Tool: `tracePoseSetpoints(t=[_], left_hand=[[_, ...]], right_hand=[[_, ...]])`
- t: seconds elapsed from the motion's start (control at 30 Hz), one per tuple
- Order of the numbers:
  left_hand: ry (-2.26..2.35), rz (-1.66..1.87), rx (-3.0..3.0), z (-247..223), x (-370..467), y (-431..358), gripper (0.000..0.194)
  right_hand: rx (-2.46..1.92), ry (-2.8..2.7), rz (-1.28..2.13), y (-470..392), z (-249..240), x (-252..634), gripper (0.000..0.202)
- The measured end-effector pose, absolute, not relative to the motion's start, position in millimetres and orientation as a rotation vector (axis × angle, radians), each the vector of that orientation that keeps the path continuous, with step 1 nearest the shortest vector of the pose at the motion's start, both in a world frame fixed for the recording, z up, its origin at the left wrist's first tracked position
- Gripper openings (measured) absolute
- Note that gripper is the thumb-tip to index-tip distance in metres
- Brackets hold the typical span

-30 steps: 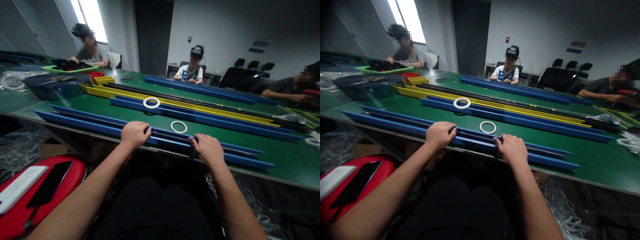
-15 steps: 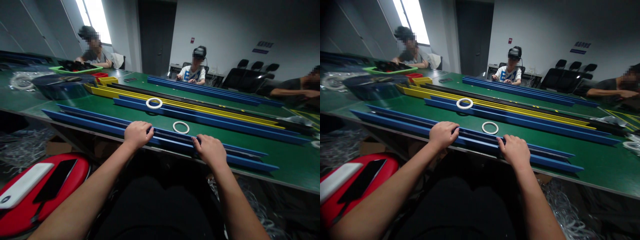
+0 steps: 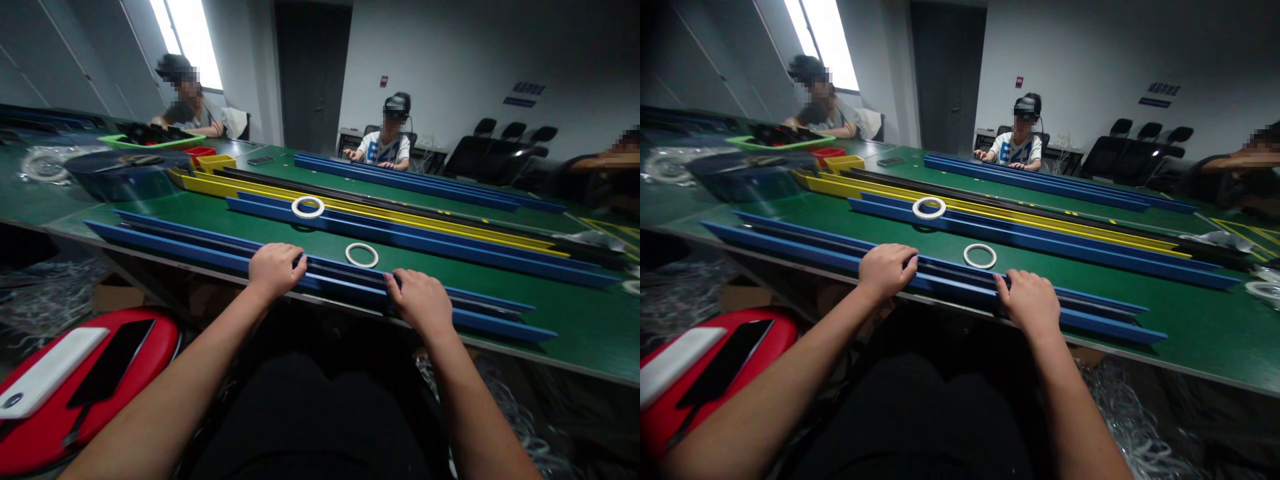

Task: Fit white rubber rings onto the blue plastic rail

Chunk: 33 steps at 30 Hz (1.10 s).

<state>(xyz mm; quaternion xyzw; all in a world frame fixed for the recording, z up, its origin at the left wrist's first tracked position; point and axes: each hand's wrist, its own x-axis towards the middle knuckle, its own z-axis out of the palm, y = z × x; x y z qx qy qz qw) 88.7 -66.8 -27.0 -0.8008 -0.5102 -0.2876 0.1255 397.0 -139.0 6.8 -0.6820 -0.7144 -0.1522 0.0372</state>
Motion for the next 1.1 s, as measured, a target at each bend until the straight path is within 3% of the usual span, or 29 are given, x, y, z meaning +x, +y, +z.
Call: tracePoseSetpoints(t=[1.1], left_hand=[[-1.435, -0.877, -2.316, -30.0, 87.5, -64.6, 0.034]], right_hand=[[-2.065, -2.186, -0.506, -138.2, 2.9, 398.5, 0.055]])
